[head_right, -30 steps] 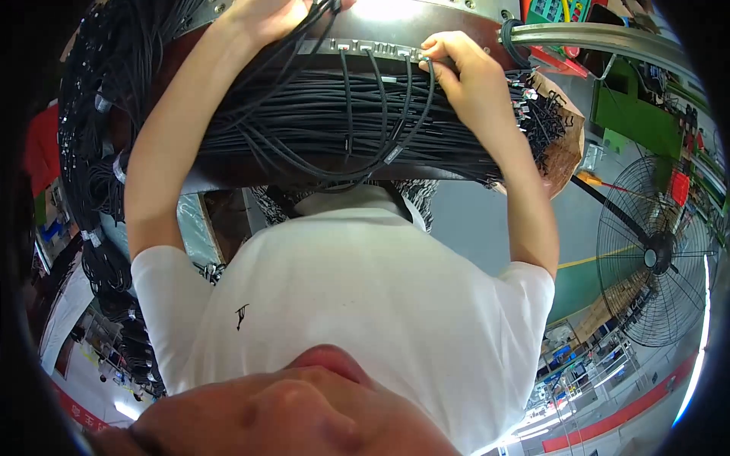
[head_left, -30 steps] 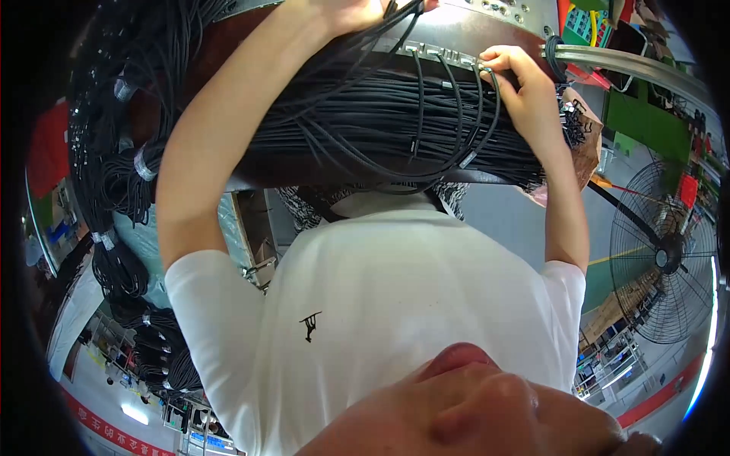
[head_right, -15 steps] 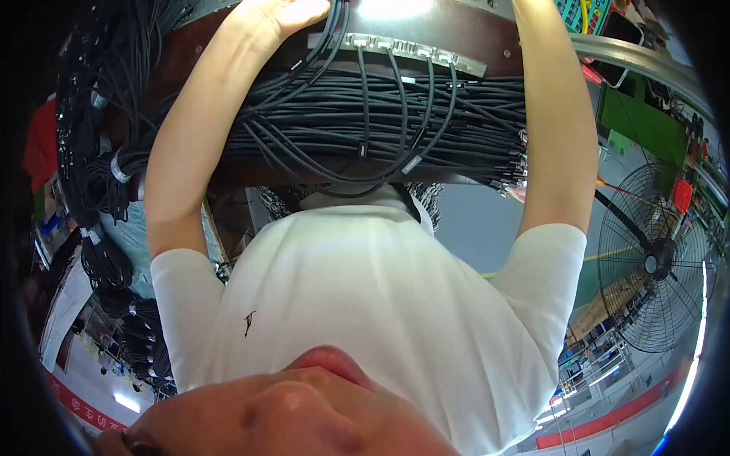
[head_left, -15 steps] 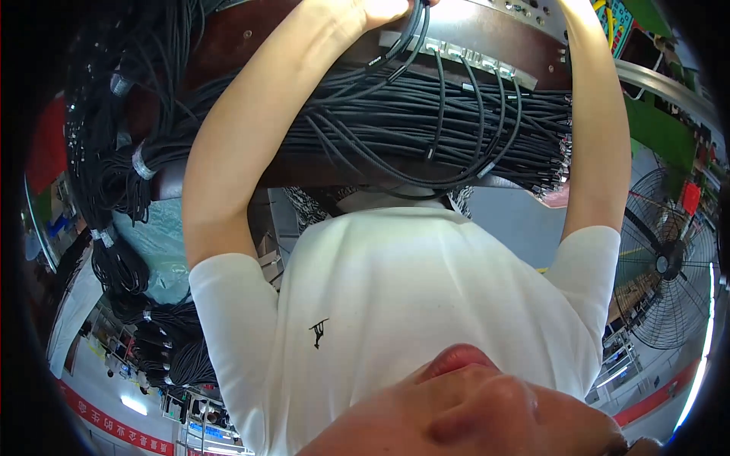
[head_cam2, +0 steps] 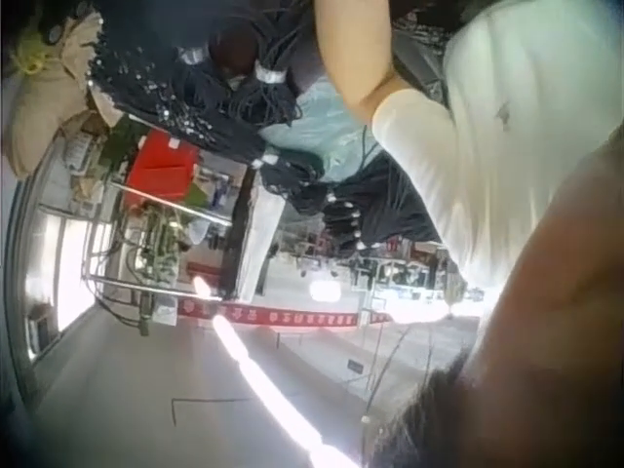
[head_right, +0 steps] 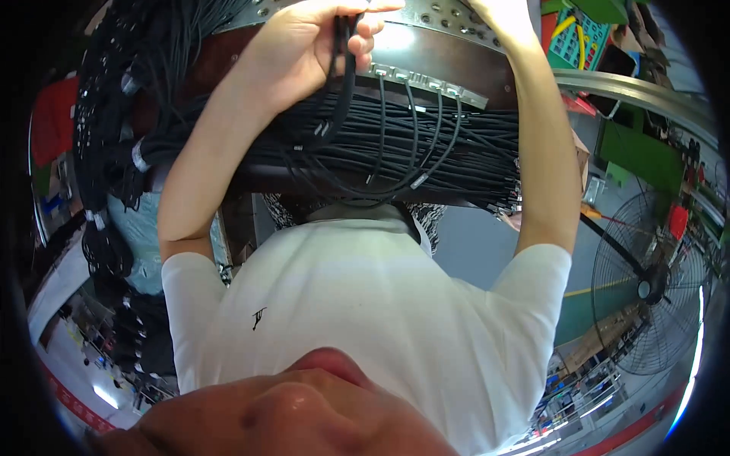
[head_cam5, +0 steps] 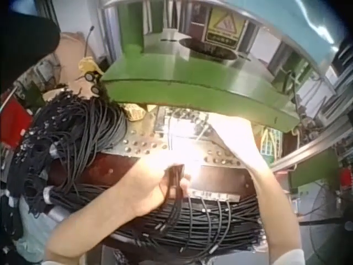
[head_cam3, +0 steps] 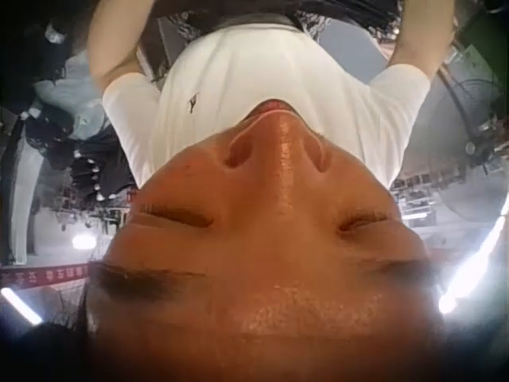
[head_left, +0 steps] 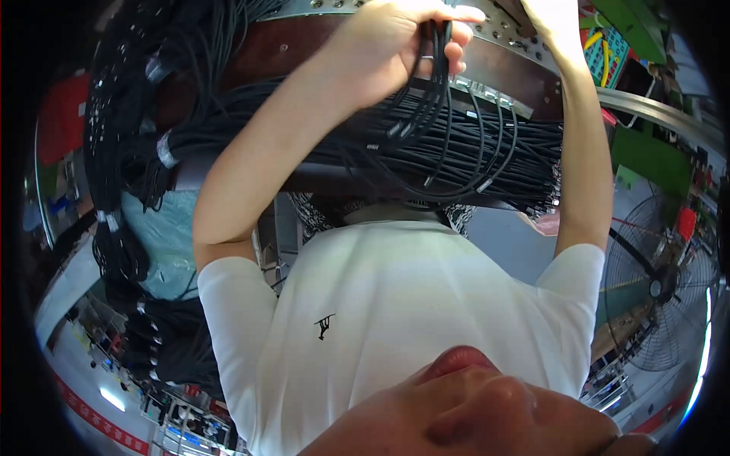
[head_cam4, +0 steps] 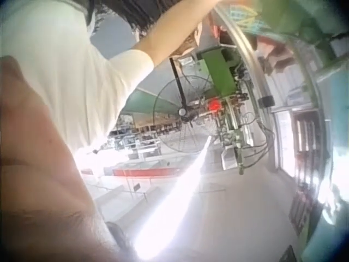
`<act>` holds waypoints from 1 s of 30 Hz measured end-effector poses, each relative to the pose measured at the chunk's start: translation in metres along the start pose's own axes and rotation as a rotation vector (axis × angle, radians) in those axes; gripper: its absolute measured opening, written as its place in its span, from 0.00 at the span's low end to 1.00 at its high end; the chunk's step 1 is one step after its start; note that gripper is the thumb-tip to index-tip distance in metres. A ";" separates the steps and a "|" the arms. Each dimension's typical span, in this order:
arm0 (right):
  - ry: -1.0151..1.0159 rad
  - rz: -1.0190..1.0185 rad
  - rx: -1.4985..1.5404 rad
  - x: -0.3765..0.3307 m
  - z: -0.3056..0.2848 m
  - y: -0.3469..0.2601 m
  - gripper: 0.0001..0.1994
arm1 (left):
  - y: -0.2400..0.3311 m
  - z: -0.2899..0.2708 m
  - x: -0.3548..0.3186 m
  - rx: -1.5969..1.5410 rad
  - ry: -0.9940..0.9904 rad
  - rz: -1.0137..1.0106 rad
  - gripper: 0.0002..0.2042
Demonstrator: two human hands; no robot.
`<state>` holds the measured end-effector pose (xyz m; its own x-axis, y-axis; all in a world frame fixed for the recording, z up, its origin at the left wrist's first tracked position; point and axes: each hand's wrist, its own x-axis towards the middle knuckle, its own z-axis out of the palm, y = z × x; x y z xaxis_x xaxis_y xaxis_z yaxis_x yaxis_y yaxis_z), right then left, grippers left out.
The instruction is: Organizing bundles of black wires and connecting individual cable ends to a testing fixture board.
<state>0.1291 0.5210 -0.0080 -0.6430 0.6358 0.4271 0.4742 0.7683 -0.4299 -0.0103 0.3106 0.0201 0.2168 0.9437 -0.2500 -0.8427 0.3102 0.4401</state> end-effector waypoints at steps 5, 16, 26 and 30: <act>-0.208 0.397 0.524 -0.030 -0.039 -0.013 0.10 | -0.016 0.031 -0.001 0.134 -0.075 -0.126 0.11; -0.058 -0.288 -0.343 -0.097 -0.074 -0.040 0.14 | 0.321 -0.206 -0.287 1.661 1.697 -0.344 0.39; -0.244 0.036 0.336 -0.135 -0.074 -0.047 0.09 | -0.034 0.038 -0.026 1.062 0.149 -0.100 0.23; -0.073 -0.169 0.086 -0.051 -0.068 -0.035 0.13 | -0.049 0.071 0.013 0.344 0.084 -0.200 0.19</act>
<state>0.1869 0.4667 0.0394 -0.7525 0.4891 0.4411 0.3050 0.8524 -0.4248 0.0688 0.3163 0.0564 0.3065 0.8524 -0.4237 -0.5710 0.5208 0.6346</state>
